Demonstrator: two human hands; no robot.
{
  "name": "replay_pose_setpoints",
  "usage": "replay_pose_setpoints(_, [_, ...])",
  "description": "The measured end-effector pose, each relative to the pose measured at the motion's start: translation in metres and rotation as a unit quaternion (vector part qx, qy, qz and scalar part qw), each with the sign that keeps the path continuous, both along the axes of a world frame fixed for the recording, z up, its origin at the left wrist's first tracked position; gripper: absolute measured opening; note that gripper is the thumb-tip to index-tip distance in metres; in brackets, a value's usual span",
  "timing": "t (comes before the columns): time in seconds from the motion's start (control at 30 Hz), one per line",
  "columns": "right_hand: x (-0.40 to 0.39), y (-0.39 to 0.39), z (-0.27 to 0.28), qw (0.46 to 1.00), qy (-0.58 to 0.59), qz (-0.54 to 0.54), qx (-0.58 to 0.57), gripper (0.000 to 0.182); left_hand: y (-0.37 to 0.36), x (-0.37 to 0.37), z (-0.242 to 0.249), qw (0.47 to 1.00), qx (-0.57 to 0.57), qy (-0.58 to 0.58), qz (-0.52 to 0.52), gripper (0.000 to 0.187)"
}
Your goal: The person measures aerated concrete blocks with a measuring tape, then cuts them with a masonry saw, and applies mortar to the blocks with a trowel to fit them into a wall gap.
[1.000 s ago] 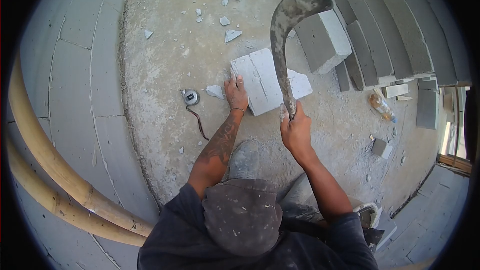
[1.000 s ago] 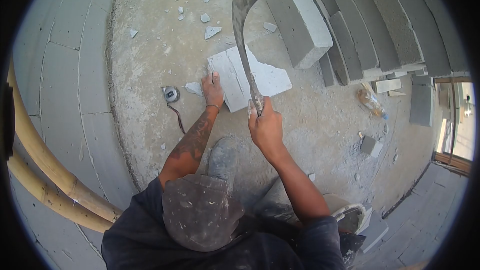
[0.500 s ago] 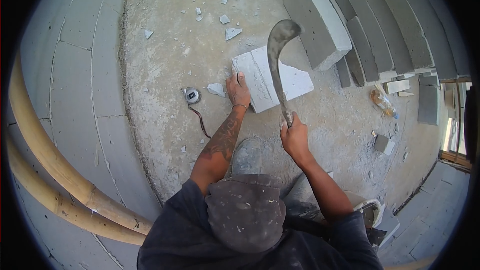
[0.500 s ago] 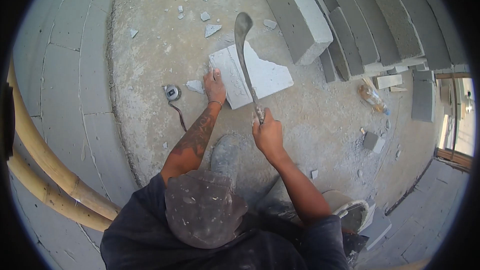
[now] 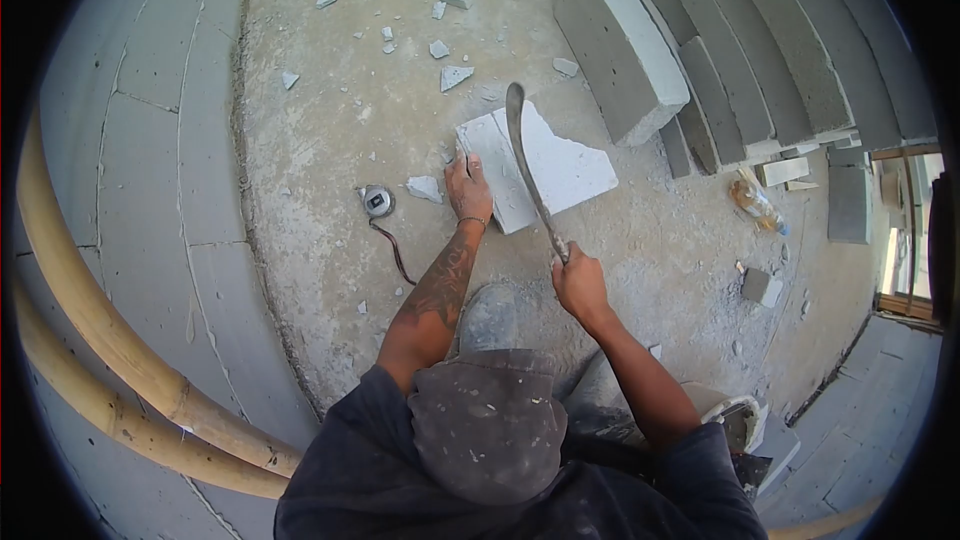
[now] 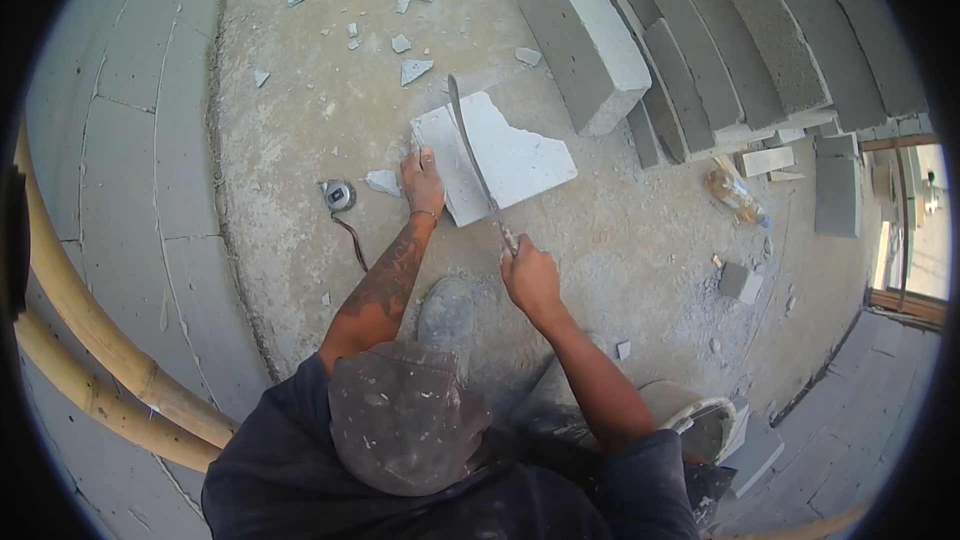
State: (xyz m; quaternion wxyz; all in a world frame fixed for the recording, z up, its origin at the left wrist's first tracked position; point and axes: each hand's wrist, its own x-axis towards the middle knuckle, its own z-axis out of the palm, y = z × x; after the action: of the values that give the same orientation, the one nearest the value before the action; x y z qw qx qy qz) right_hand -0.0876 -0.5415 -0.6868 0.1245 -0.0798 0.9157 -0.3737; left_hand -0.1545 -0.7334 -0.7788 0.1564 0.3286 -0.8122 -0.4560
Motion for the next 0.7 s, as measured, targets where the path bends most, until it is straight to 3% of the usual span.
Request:
replay_pose_setpoints(0.03, [0.000, 0.005, -0.020, 0.993, -0.008, 0.048, 0.103, 0.018, 0.004, 0.004, -0.004, 1.000, 0.000, -0.009, -0.003, 0.051])
replay_pose_setpoints(0.17, [-0.020, -0.007, 0.019, 0.995, -0.010, 0.060, 0.075, 0.020, -0.002, -0.002, 0.001, 1.000, -0.009, 0.013, -0.018, 0.049])
replay_pose_setpoints(0.33, [-0.048, -0.050, 0.093, 0.995, 0.016, -0.043, -0.093, 0.024, 0.001, 0.000, -0.005, 1.000, -0.011, 0.007, -0.002, 0.048])
replay_pose_setpoints(0.37, [-0.045, -0.047, 0.068, 0.995, 0.017, -0.042, -0.094, 0.024, -0.001, -0.003, -0.005, 1.000, -0.016, 0.012, -0.005, 0.048])
replay_pose_setpoints(0.43, [-0.033, -0.030, -0.002, 0.997, 0.017, 0.012, 0.072, 0.017, 0.006, 0.009, -0.006, 1.000, -0.008, 0.012, 0.003, 0.047])
replay_pose_setpoints(0.57, [-0.044, -0.034, 0.007, 0.996, 0.007, 0.045, 0.076, 0.017, 0.000, -0.003, -0.010, 0.999, -0.026, 0.026, -0.002, 0.046])
replay_pose_setpoints(0.7, [-0.075, -0.068, 0.090, 0.998, 0.034, -0.013, -0.042, 0.018, 0.002, -0.001, -0.001, 1.000, -0.011, 0.020, 0.001, 0.047])
